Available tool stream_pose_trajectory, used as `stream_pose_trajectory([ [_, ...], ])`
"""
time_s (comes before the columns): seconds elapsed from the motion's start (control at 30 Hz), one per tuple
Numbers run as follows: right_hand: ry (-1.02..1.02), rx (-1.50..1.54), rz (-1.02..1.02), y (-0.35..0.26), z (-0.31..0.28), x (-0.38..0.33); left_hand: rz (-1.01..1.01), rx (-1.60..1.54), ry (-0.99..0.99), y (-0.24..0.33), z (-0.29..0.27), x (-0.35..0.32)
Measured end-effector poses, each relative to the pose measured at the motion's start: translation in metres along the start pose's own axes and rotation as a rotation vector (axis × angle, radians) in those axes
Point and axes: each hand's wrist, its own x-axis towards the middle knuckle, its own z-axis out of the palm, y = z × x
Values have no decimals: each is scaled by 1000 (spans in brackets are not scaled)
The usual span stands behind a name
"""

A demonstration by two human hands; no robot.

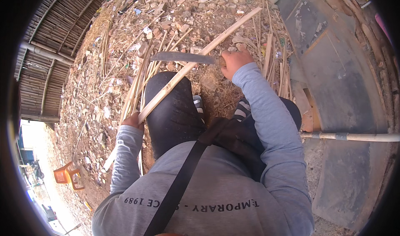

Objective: The person strips the outer layer from a length of bamboo using a knife, repeatedly scraping the blade along the surface.

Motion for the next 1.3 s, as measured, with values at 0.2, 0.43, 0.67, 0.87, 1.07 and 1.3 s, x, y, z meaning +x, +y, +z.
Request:
stream_pose_trajectory([
  [0.2,-127,33,99,-13,-6,1,-21,2,-24,1,2,1],
  [0.43,-147,37,125,-21,-14,2,-36,29,-29,-4,9,1],
  [0.67,-121,36,118,-23,-12,3,-67,23,-30,1,6,-1],
  [0.87,106,112,15,-13,-4,4,-63,14,-34,2,7,0],
  [1.07,49,43,43,-19,-15,2,-43,-4,-21,-4,13,2],
  [1.3,-30,416,145,-15,-9,2,-35,1,-25,-7,18,4],
])
